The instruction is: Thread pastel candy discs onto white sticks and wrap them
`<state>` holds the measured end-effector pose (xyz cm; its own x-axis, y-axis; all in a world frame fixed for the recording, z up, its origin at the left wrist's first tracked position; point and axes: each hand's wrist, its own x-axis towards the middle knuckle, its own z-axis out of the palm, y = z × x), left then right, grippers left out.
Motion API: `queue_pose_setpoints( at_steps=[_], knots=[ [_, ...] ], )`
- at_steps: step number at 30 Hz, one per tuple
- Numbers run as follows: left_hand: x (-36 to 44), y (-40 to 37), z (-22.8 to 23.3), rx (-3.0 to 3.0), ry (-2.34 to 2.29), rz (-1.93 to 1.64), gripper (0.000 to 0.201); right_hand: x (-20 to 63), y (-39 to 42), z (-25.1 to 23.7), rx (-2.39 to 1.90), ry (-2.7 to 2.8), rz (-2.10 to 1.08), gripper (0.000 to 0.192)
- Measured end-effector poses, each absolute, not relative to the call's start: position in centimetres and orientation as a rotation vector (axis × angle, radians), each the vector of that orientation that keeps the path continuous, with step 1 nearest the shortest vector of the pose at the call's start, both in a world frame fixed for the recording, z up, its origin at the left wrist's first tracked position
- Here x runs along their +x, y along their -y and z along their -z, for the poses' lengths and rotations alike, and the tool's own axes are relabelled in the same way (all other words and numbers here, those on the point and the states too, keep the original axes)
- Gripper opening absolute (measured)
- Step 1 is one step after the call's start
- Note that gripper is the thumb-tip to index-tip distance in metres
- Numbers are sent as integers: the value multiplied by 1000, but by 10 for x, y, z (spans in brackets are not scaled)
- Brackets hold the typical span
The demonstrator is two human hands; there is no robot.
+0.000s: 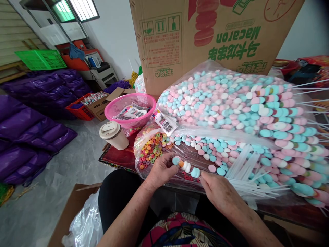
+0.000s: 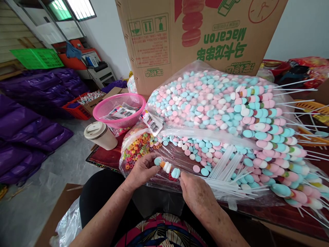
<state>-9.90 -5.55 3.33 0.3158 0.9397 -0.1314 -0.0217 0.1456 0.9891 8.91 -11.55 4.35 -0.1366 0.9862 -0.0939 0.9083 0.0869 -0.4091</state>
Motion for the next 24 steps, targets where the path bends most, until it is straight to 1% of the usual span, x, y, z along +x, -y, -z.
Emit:
queue_pose_setpoints(
  at_steps=[3, 7, 11, 15, 20, 24],
  knots=[
    [-99, 56, -39, 1015, -945, -872, 36, 89, 116, -43, -1899, 2154, -585, 27],
    [-99, 54, -36, 920, -1044, -939, 30, 89, 119, -44, -1842, 2161, -633, 28],
    [-97, 50, -27, 991, -1133, -1002, 23, 87, 120, -43, -1791, 2164, -633, 27],
    [-93, 49, -22, 1032, -1173, -1055, 25, 83, 119, -38, -1842, 2199, -625, 28],
    [-88, 53, -18, 1136, -1230, -1113, 24, 76, 118, -38, -2016, 2254, -705, 26],
    [-85, 56, -14, 1235, -1302, -1136, 27, 73, 118, -40, -2060, 2229, -729, 27]
  ],
)
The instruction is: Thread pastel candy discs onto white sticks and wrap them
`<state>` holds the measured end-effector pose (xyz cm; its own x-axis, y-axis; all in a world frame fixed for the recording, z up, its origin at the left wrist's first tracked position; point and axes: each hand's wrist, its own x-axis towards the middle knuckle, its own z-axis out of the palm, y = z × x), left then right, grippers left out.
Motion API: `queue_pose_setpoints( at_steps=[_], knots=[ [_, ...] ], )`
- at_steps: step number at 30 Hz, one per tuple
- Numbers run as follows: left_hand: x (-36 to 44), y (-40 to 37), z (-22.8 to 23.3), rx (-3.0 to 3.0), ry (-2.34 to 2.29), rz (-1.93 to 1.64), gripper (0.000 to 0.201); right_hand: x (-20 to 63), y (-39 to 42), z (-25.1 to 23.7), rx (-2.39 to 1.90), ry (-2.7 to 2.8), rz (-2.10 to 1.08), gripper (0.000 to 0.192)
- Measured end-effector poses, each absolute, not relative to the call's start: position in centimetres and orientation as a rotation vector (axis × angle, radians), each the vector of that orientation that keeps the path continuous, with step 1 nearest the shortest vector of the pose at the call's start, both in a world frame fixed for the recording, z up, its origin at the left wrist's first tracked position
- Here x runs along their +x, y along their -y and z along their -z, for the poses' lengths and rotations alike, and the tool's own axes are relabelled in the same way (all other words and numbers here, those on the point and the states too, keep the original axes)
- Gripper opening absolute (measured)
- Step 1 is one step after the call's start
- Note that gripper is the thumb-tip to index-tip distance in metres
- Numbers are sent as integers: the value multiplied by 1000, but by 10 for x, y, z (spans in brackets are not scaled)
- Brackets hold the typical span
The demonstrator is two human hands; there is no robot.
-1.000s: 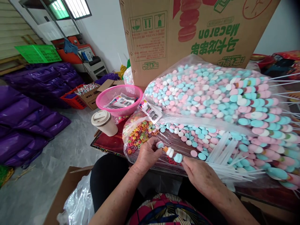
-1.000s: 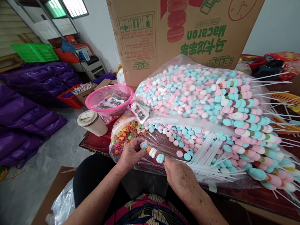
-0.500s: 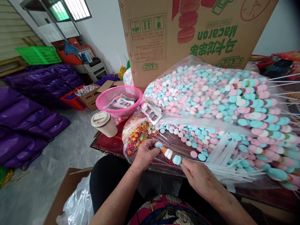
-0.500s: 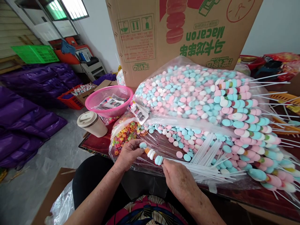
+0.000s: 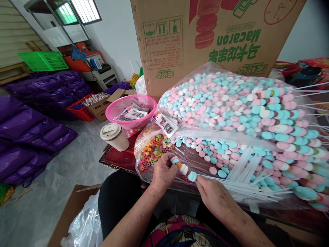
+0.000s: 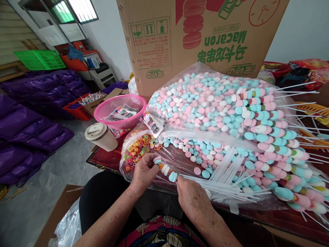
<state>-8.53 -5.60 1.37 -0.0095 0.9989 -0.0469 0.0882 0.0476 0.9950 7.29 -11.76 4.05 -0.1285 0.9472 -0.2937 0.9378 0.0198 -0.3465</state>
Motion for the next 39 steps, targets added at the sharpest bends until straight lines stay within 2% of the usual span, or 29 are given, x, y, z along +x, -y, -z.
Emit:
queue_pose_setpoints(
  at_steps=[17, 22, 27, 34, 39],
  knots=[
    [-81, 60, -20, 1332, -1357, -1262, 22, 67, 120, -32, -1667, 1894, -942, 32],
    [-89, 58, -14, 1561, -1404, -1243, 28, 63, 120, -36, -1575, 1865, -1023, 35],
    [-91, 57, -16, 1479, -1316, -1254, 29, 59, 121, -39, -1548, 1736, -1068, 35],
    [-94, 59, -19, 2019, -1402, -1301, 28, 56, 121, -31, -1645, 1797, -875, 32],
    [-96, 60, -18, 1817, -1422, -1211, 29, 56, 121, -31, -1695, 1813, -860, 29]
  ],
)
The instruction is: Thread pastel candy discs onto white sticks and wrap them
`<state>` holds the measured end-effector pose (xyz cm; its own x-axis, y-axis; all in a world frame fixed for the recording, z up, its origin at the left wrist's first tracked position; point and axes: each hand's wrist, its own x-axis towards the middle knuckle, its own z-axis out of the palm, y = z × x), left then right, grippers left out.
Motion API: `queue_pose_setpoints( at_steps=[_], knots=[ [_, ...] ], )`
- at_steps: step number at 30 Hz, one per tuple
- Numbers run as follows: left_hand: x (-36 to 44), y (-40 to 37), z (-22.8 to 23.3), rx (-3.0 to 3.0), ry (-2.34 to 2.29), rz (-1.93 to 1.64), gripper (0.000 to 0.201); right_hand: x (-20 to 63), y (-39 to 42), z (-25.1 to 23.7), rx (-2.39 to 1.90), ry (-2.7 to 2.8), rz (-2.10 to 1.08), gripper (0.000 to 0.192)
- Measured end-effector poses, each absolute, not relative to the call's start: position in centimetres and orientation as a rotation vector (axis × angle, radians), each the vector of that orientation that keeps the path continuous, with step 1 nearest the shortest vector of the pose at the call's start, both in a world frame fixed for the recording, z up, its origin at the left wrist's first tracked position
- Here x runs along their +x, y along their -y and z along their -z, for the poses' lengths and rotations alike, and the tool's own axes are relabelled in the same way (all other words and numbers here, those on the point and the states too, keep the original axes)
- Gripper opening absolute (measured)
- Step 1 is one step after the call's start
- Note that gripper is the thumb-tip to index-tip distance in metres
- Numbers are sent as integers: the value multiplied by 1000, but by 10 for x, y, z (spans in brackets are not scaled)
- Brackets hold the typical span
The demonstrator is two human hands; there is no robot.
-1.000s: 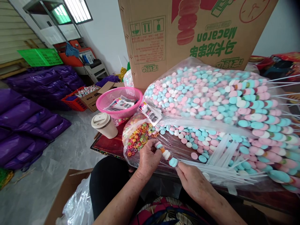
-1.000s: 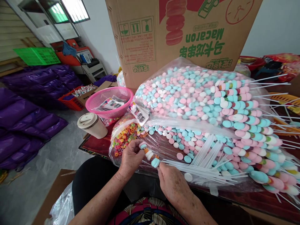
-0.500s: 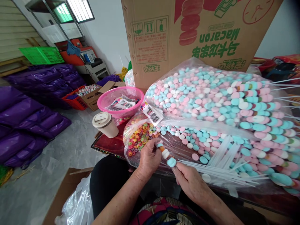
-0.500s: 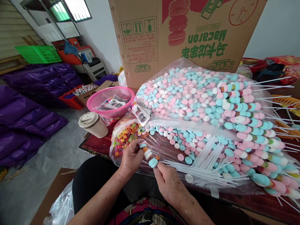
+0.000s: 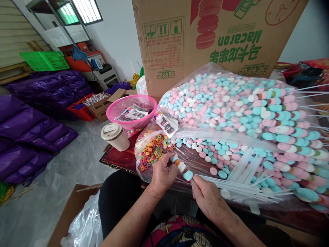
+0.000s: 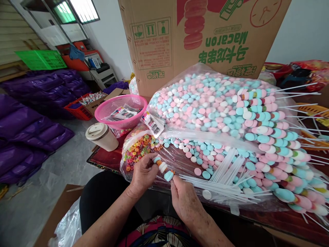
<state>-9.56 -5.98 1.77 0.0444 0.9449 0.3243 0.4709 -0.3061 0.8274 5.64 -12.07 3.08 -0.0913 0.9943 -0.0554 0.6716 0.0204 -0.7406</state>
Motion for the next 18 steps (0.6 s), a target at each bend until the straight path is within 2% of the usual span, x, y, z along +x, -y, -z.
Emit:
queue_pose_setpoints(
  at_steps=[7, 18],
  knots=[
    [-91, 59, -24, 1487, -1281, -1271, 22, 57, 120, -32, -1726, 1818, -865, 27],
    [-85, 61, -11, 1707, -1359, -1471, 17, 47, 118, -30, -1690, 1756, -879, 29]
  ],
)
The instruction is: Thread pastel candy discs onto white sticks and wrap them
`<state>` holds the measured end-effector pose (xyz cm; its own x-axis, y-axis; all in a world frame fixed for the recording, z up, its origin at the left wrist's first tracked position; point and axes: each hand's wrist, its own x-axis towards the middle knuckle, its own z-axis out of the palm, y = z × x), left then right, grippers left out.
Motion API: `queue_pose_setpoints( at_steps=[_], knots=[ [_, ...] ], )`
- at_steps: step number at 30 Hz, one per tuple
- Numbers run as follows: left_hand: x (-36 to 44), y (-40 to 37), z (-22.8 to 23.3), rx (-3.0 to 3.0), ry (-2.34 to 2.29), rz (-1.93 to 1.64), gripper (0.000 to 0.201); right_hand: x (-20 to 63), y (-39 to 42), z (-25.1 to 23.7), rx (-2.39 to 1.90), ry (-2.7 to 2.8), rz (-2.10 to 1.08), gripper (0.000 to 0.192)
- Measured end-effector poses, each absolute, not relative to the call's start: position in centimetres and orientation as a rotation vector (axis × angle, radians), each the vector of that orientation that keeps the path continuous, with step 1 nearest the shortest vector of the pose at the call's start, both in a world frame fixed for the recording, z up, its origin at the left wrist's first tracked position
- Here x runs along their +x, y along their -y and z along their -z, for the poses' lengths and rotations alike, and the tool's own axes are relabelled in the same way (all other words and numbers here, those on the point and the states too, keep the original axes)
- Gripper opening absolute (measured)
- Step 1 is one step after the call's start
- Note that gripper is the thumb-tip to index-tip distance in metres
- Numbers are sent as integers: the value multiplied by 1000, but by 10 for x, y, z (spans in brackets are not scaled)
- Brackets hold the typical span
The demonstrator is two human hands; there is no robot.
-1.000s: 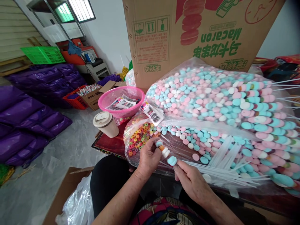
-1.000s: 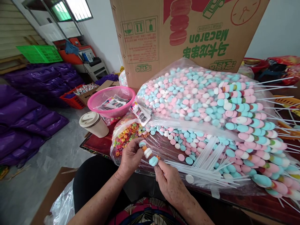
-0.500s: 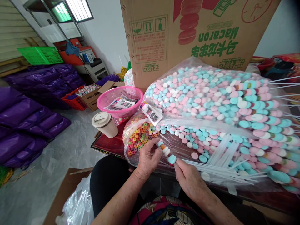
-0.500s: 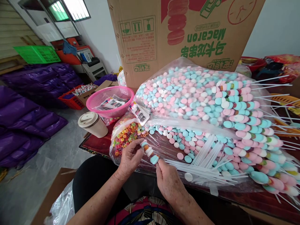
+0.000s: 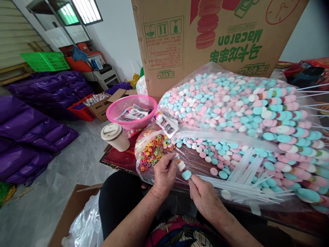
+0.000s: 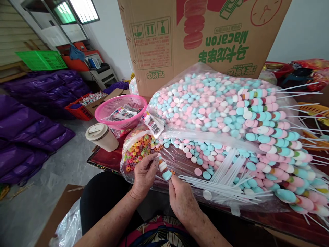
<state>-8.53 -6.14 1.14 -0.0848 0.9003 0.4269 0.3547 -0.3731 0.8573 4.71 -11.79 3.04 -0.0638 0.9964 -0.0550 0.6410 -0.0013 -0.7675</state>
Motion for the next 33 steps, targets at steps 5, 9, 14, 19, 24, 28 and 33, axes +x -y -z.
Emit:
queue_pose_setpoints(
  at_steps=[5, 9, 14, 19, 24, 28, 33],
  knots=[
    [-89, 64, -15, 1792, -1328, -1416, 19, 46, 115, -25, -1682, 1741, -897, 28],
    [-95, 54, -28, 1573, -1282, -1321, 23, 52, 111, -25, -1655, 1716, -920, 32],
    [-87, 39, -33, 839, -1086, -1209, 33, 51, 114, -28, -1592, 1750, -959, 35],
    [-73, 44, -34, 655, -926, -1140, 33, 46, 117, -26, -1571, 1747, -993, 34],
    [-62, 53, -41, 773, -989, -1219, 28, 40, 115, -24, -1620, 1730, -933, 28],
    [-54, 57, -38, 805, -1073, -1283, 21, 33, 114, -20, -1682, 1747, -820, 20],
    [-44, 55, -34, 638, -1002, -1261, 28, 36, 108, -17, -1688, 1737, -867, 19]
  ],
)
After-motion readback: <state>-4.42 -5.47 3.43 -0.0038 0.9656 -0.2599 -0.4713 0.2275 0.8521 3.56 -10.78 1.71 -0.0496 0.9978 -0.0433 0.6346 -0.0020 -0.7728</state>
